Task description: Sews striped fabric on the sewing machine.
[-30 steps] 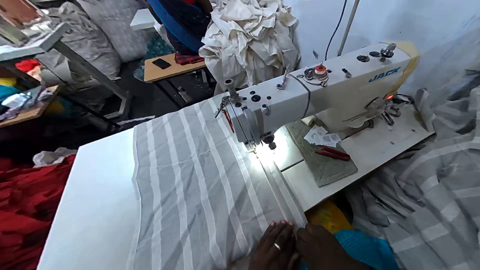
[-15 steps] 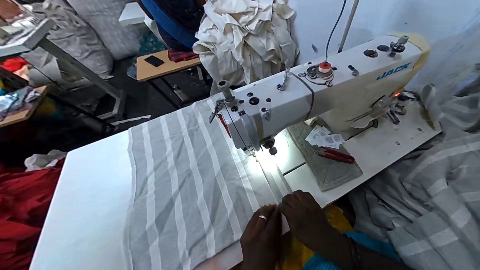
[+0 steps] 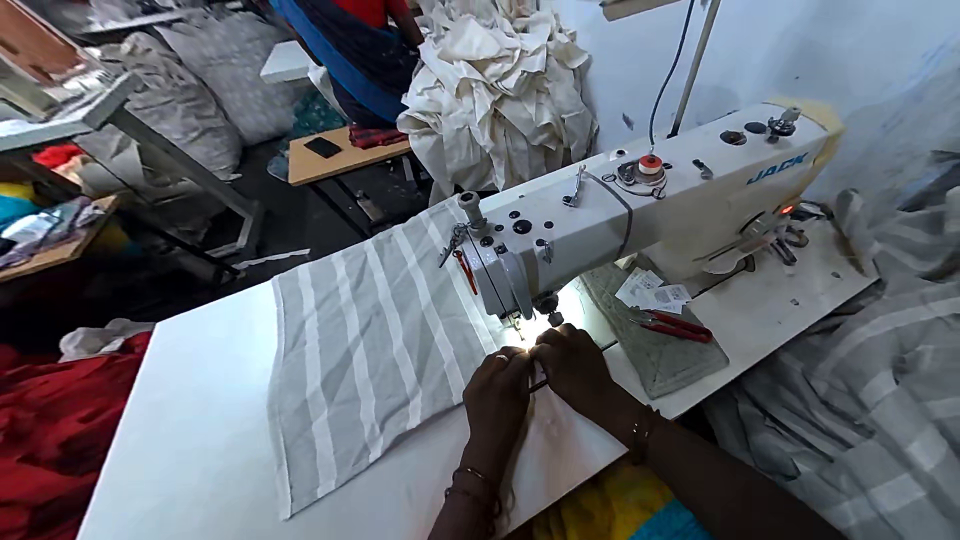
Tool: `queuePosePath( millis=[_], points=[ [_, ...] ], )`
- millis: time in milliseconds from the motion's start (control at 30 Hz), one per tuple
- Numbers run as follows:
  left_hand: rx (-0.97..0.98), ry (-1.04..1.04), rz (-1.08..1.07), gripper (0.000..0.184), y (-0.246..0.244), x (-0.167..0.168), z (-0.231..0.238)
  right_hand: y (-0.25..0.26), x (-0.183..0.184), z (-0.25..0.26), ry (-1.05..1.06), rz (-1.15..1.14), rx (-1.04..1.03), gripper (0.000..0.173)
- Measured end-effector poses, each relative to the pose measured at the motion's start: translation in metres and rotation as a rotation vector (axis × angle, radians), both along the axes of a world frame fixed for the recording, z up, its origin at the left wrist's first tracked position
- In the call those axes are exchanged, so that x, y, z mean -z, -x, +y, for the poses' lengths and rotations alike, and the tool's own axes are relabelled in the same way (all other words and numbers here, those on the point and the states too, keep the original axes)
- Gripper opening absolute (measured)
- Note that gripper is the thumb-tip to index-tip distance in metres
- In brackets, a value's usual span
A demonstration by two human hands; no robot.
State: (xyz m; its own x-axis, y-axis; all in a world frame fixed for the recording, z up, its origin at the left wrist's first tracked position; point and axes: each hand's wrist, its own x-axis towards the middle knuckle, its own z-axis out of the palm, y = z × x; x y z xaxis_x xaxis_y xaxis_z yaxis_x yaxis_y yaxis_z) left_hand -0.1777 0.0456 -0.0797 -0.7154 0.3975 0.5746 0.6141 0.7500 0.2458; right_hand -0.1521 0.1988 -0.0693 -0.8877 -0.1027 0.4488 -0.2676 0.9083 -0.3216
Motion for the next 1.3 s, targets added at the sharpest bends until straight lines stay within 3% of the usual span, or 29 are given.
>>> queuePosePath(
  millis=[200, 300, 500, 600, 700, 800, 900, 1000, 1133, 1300],
  points=[
    [-0.033, -0.018, -0.046, 0.016, 0.023, -0.004, 0.001, 0.020, 0.011, 0.006, 0.092, 0.071, -0.034, 0.019],
    [-0.037, -0.005, -0.044, 0.019, 0.022, -0.001, 0.000, 0.002, 0.000, 0.028, 0.121, -0.048, -0.124, 0.022],
    [-0.063, 0.043, -0.063, 0.019, 0.022, -0.003, 0.003, -0.062, -0.026, 0.171, -0.001, 0.109, 0.452, 0.033],
    [-0.075, 0.059, -0.071, 0.020, 0.024, -0.004, 0.004, -0.067, 0.001, 0.219, -0.004, 0.101, 0.439, 0.027],
    [-0.075, 0.058, -0.043, 0.020, 0.023, -0.003, 0.004, -0.066, 0.006, 0.219, 0.050, 0.149, 0.415, 0.028],
    [-0.094, 0.048, -0.003, 0.023, 0.023, -0.001, 0.002, -0.095, -0.015, 0.202, 0.037, 0.263, 0.514, 0.033],
    [-0.131, 0.045, -0.025, 0.024, 0.013, -0.006, 0.000, -0.160, -0.048, 0.213, -0.243, 0.275, 0.808, 0.038],
    [-0.124, 0.061, -0.057, 0.028, -0.001, -0.007, -0.007, -0.233, -0.073, 0.253, -0.319, 0.010, 1.138, 0.057],
    [-0.109, 0.067, -0.048, 0.039, -0.032, 0.004, -0.021, -0.275, -0.087, 0.282, -0.174, -0.132, 1.316, 0.025],
    [-0.081, -0.100, -0.039, 0.045, -0.069, 0.009, -0.038, -0.267, -0.129, 0.229, -0.257, 0.373, 1.158, 0.026]
  ],
)
